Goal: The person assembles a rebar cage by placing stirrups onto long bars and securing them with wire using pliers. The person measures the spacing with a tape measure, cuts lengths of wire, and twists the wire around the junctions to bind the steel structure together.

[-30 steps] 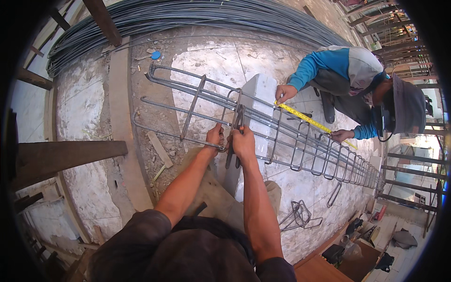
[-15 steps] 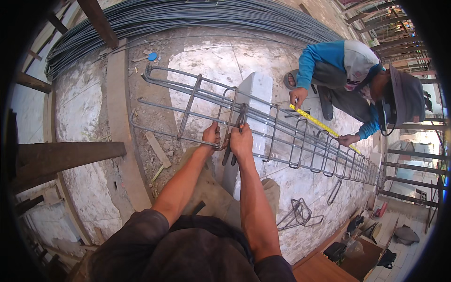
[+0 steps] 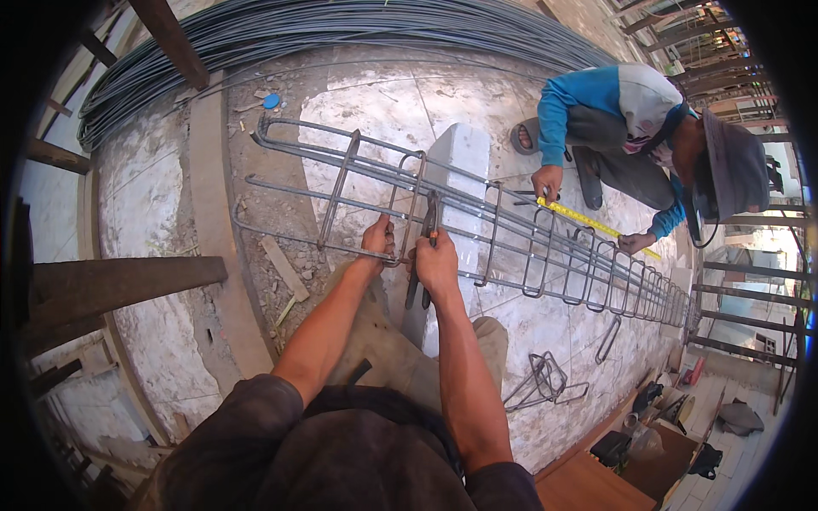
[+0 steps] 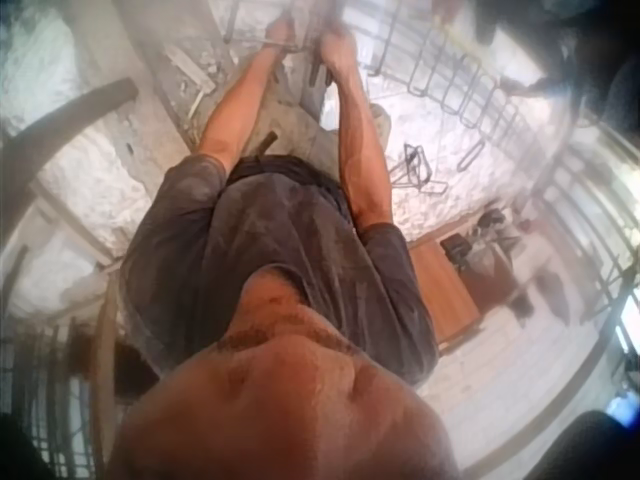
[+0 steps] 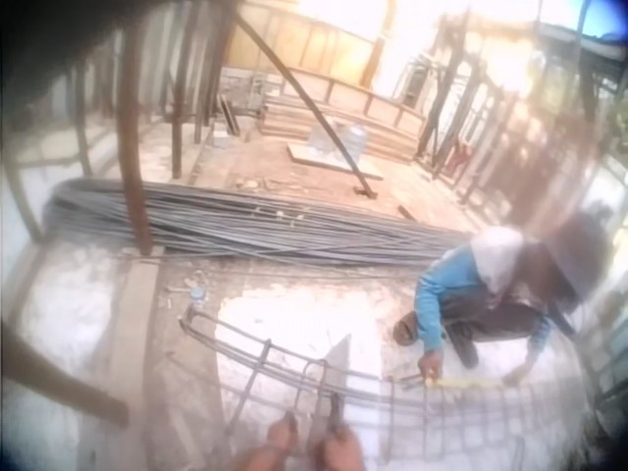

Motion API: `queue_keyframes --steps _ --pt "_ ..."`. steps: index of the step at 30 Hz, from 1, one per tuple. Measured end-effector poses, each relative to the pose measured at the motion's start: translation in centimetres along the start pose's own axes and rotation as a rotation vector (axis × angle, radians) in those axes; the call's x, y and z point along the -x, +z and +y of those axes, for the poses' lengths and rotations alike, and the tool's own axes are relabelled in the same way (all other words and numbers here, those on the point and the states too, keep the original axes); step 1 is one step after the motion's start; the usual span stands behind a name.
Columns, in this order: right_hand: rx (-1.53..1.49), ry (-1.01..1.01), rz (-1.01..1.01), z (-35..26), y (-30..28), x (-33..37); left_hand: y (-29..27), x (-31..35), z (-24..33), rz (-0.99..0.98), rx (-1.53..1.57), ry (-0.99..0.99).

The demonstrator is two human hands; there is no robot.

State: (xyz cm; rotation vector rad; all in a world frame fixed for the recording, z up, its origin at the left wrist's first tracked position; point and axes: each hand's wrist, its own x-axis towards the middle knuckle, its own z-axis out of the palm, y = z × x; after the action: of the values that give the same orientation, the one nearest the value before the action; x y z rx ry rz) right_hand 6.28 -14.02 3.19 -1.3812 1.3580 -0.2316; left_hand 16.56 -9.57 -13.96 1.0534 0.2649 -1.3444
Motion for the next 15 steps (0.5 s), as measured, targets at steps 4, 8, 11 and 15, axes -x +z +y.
queue_keyframes --steps 4,8,11,15 --pt "0.026 0.057 -0.148 0.6 -0.3 2.2 -0.1 0.3 -0.2 -0.041 -0.006 0.006" --pt "-0.082 0.072 -0.111 2.8 -0.3 3.2 -0.3 0.3 0.1 -0.083 -0.001 0.012" --pt "-0.060 -0.003 0.048 4.8 0.1 5.8 -0.6 0.3 0.0 -0.064 -0.018 0.007" --pt "0.017 0.024 -0.065 5.6 2.0 9.2 -0.3 0.0 -0.5 -0.073 -0.007 -0.018"
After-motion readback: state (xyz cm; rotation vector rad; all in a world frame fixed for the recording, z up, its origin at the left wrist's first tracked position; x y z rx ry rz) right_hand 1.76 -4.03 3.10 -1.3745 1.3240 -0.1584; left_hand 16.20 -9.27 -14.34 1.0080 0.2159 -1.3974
